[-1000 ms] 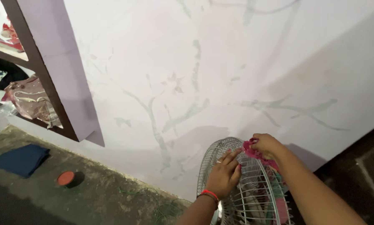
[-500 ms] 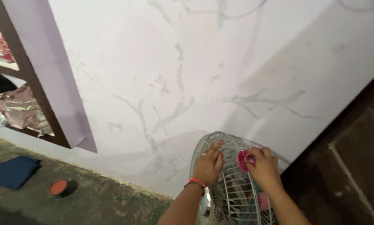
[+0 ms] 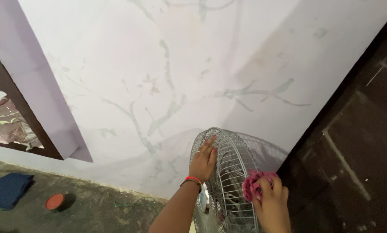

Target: The person cleans an electric fan by wiping the fan grill, blades, and center hub with a cloth.

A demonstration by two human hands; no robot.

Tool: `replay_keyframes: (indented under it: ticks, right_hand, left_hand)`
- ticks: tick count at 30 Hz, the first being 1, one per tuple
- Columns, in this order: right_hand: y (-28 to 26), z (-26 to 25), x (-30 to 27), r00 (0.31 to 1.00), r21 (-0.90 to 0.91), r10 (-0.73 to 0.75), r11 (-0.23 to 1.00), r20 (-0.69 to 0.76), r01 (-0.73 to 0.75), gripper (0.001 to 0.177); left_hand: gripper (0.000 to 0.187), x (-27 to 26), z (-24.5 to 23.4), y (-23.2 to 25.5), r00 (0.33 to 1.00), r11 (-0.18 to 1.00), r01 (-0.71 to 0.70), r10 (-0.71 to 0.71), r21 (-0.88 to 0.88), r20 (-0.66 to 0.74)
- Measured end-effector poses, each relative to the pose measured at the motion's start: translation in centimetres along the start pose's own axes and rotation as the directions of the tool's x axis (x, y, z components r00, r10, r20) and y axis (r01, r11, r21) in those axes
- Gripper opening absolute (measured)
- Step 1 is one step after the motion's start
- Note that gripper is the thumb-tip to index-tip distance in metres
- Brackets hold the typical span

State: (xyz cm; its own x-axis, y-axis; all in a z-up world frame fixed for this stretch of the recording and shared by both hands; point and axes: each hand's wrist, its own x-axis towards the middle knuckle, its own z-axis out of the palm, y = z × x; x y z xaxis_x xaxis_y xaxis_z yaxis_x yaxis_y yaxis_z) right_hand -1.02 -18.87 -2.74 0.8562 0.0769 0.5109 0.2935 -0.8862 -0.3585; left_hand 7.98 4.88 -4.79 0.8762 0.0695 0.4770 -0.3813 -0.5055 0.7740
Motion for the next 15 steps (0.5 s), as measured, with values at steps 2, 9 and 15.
replay_keyframes:
  ticks: [2,9,15]
  right_hand:
    - [-0.9,-0.3,-0.3,0.999,-0.006,-0.047,0.999,-0.026,0.047,0.049]
    - [-1.8,1.0,6.2,0.996,0.068,-0.086,0.994,0.021,0.084,0.028]
    - [-2.6,4.2,11.6,0.991,-0.025,-0.131,0.991,-0.028,0.131,0.036]
  left_hand:
    - [0.036,0.0,-0.2,0.6,1.0,1.0,0.011,-0.011,0.021,-0.003]
    - [0.051,-0.4,-0.2,3.6,0.982,0.985,0.173,-0.172,0.0,-0.08]
    - [0.054,-0.9,-0.4,4.1,0.973,0.963,0.222,-0.23,-0.151,-0.035]
